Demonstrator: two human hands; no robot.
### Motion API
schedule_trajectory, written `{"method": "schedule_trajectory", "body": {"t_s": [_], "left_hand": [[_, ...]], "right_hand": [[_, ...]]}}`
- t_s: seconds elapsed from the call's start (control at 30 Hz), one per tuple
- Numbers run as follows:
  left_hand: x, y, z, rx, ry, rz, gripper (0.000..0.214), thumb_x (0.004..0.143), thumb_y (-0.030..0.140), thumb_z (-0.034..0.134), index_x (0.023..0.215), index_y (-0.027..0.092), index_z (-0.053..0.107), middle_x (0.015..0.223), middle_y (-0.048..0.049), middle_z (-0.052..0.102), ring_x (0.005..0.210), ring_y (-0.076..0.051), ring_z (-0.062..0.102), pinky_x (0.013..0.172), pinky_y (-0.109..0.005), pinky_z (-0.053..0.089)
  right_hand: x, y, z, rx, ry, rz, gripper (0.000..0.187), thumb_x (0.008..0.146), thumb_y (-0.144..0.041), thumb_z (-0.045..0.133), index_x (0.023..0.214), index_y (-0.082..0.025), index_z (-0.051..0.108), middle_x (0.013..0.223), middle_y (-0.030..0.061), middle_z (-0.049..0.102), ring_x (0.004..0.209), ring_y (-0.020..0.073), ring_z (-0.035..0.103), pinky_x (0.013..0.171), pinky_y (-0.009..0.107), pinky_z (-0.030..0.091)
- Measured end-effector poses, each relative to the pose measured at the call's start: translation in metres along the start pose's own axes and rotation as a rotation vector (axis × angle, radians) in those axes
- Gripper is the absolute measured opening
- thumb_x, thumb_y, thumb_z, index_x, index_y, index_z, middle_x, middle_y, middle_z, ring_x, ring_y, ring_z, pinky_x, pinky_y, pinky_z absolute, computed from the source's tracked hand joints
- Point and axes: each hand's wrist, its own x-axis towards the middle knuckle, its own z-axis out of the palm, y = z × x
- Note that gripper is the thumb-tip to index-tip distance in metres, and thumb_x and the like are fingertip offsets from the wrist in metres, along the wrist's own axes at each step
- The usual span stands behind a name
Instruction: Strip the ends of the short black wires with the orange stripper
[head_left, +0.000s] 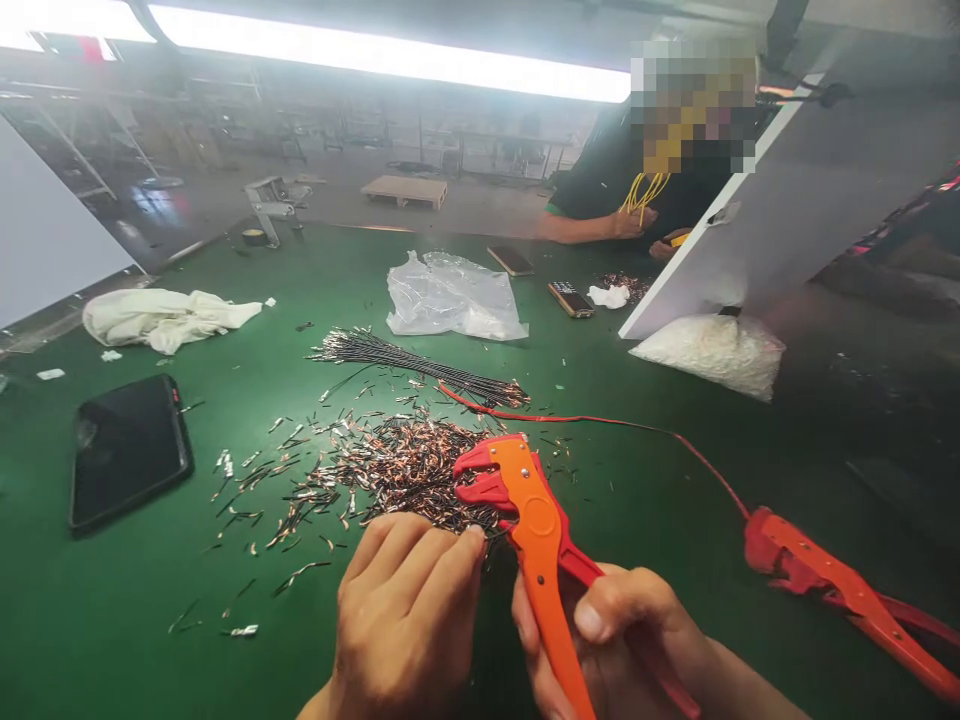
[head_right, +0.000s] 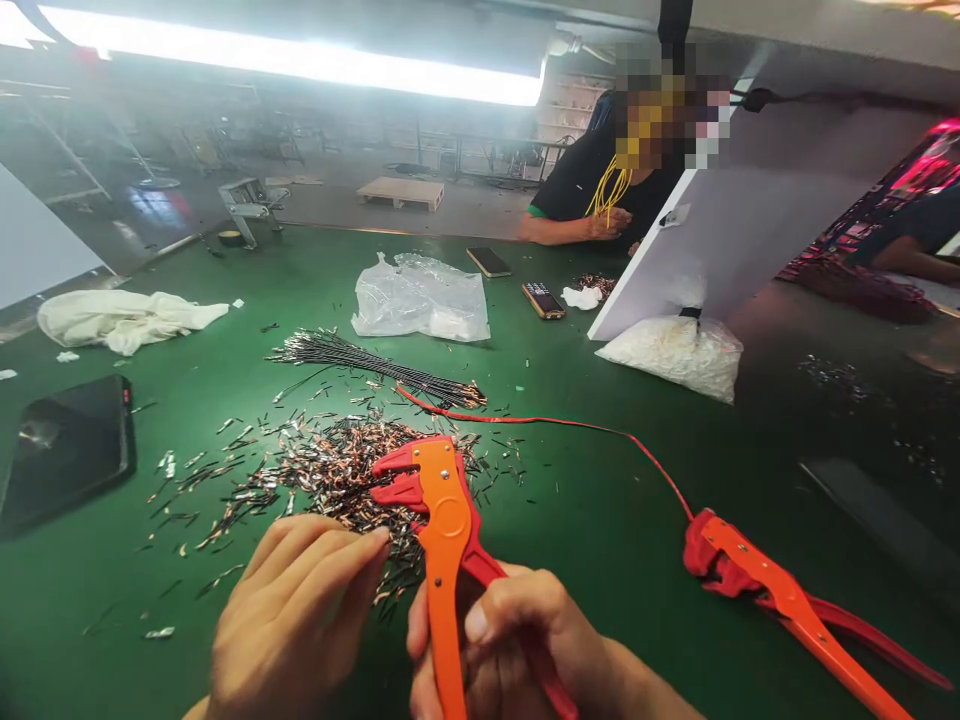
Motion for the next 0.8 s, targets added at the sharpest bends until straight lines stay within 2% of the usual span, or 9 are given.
{"method": "schedule_trajectory", "body": {"t_s": [0.13,0.27,0.47,0.57,0.67,0.8], "left_hand": [[-0.002,0.001,0.003,-0.049,-0.022,-0.058,0.017,0.086,-0.002,0.06,0.096,0.012,0.063,0.066,-0.0016,0.065,0.062,-0.015,0.054,0.062,-0.029,0.042],[-0.003,-0.002,-0.002,-0.054,-0.057,-0.093,0.02,0.086,-0.002,0.062,0.1,0.013,0.063,0.068,-0.0007,0.064,0.063,-0.015,0.054,0.06,-0.029,0.042],[0.004,-0.013,-0.015,-0.044,0.076,-0.144,0.027,0.085,-0.005,0.063,0.105,0.012,0.065,0.073,-0.0005,0.063,0.068,-0.013,0.052,0.063,-0.026,0.045],[0.008,-0.018,-0.018,-0.049,0.099,-0.157,0.027,0.085,-0.007,0.063,0.104,0.012,0.065,0.074,-0.0007,0.063,0.068,-0.012,0.051,0.064,-0.026,0.045],[0.009,-0.021,-0.019,-0.046,0.053,-0.169,0.023,0.086,-0.005,0.063,0.102,0.012,0.065,0.071,-0.0006,0.06,0.066,-0.012,0.048,0.061,-0.026,0.043],[0.008,-0.022,-0.019,-0.033,-0.02,-0.118,0.023,0.086,-0.005,0.061,0.102,0.011,0.064,0.068,-0.0003,0.058,0.063,-0.013,0.045,0.057,-0.025,0.041]], "right_hand": [[0.002,0.001,-0.002,-0.012,0.011,0.014,0.037,0.064,-0.026,0.054,0.09,-0.004,0.07,0.066,0.0153,0.072,0.054,0.0178,0.065,0.052,0.023,0.045],[-0.001,0.001,-0.004,-0.046,0.035,0.005,0.035,0.063,-0.025,0.055,0.086,-0.003,0.07,0.062,0.0131,0.067,0.053,0.017,0.064,0.051,0.023,0.043],[-0.002,0.003,-0.014,-0.196,0.006,-0.07,0.033,0.063,-0.023,0.064,0.088,-0.003,0.07,0.063,0.0091,0.065,0.055,0.0146,0.061,0.052,0.021,0.042],[-0.001,0.002,-0.015,-0.297,0.017,-0.063,0.032,0.064,-0.023,0.069,0.09,-0.005,0.07,0.067,0.0072,0.066,0.06,0.0142,0.061,0.057,0.021,0.042],[-0.001,0.001,-0.011,-0.341,0.051,-0.043,0.032,0.064,-0.025,0.069,0.09,-0.005,0.07,0.068,0.0073,0.065,0.063,0.0154,0.061,0.059,0.023,0.042],[0.001,0.001,-0.011,-0.346,0.039,-0.062,0.032,0.066,-0.027,0.069,0.089,-0.006,0.068,0.068,0.0071,0.065,0.061,0.0143,0.058,0.057,0.022,0.039]]}}
